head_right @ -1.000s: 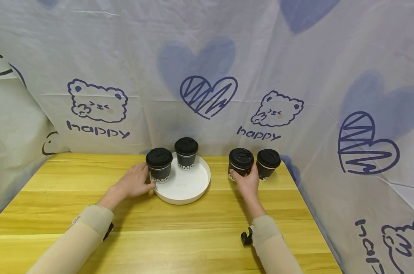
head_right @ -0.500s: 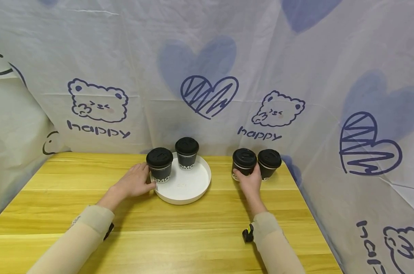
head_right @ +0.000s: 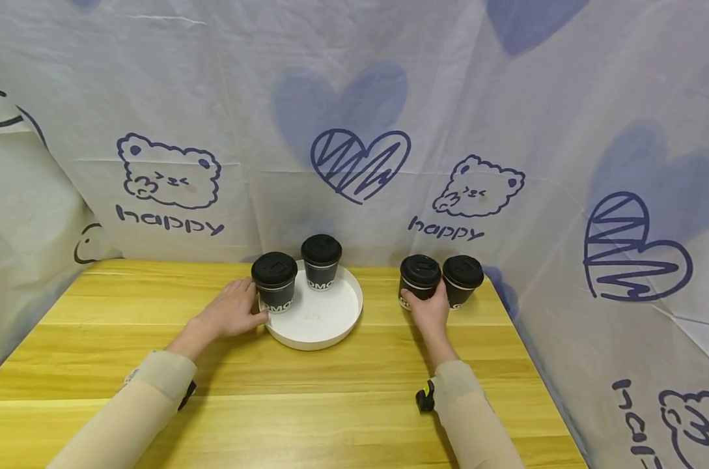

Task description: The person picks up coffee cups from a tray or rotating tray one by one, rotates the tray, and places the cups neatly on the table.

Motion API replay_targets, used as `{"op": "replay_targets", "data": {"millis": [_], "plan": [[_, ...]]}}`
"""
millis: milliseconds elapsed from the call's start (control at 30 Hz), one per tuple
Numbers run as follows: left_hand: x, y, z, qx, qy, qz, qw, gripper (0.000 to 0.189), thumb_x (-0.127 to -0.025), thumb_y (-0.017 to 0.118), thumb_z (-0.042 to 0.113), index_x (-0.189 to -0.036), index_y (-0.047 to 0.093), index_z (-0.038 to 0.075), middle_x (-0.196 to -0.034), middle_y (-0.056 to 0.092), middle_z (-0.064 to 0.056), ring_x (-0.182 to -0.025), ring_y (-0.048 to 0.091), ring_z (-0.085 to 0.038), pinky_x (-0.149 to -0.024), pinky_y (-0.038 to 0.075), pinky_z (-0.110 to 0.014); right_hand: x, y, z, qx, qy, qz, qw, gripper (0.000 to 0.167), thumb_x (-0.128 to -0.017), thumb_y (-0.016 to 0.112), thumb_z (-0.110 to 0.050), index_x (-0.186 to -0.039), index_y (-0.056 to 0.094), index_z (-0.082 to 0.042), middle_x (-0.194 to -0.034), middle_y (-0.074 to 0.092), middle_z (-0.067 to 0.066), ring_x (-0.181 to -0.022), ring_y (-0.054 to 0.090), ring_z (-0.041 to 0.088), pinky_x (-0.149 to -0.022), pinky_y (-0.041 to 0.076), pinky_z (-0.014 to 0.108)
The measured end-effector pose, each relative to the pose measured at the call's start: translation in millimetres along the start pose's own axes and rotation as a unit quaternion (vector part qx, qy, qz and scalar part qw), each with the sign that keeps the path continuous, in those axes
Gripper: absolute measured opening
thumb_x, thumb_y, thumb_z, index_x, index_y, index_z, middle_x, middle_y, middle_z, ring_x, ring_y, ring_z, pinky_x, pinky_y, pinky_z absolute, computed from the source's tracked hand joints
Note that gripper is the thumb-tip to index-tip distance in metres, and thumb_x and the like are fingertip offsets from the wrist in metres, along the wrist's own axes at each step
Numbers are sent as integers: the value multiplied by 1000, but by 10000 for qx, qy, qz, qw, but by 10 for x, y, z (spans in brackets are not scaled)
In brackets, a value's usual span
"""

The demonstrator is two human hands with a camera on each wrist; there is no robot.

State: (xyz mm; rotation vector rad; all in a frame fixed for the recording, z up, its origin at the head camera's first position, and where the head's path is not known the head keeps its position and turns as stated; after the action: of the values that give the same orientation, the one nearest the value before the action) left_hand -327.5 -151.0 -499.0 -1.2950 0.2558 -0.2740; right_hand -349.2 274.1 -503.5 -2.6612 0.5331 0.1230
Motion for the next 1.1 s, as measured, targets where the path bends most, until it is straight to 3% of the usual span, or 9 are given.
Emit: {"op": "replay_targets", "data": {"millis": [367,600,900,1000,1100], "plan": [[-3,-25,6,-31,60,53,10000,87,-94,58,46,-146,39,-20,-153,40,-37,-144,37,-50,-124,25,-57,-21,-2,-1,32,-15,-3,10000,90,-87,83,-24,-159,34,-2,-156,46,24,-145,41,40,-121,32,51],[10,-16,7,-24,47,55,10000,87,-93,58,48,-146,40,-19,-152,42,-36,-143,38,-49,-124,25,-56,32,-37,22,-131,134,-403,9990,91,-89,81,-21,-161,30,-3,-160,40,24,-149,37,40,-122,33,50],[15,-10,21,36,20,3,10000,89,-94,58,47,-148,37,-20,-155,37,-38,-146,34,-51,-124,24,-58,292,-147,18,-61,310,-928,9952,96,-94,74,-21,-164,13,3,-168,23,26,-154,25,43,-126,25,47],[12,-14,28,62,29,16,10000,89,-93,59,47,-148,37,-20,-154,38,-38,-145,35,-51,-124,24,-58,385,-186,-11,87,354,-1084,9934,93,-97,71,-24,-163,13,5,-167,23,29,-153,27,44,-125,27,48],[6,-19,31,91,30,49,9999,89,-93,59,48,-147,39,-20,-152,41,-37,-143,37,-51,-124,25,-58,461,-220,-69,237,285,-1234,9917,82,-99,67,-23,-161,22,8,-163,31,31,-150,33,45,-123,32,50]]}}
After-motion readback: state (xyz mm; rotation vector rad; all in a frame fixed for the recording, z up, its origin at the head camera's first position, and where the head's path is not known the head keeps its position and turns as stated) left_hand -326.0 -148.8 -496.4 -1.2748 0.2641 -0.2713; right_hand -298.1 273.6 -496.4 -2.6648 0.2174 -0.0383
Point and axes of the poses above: each hand's wrist, its own x-axis away from the middle knuckle, its own y-axis out of the palm, z = x × y, the point moved 4 cm from there along -x, towards the middle knuckle
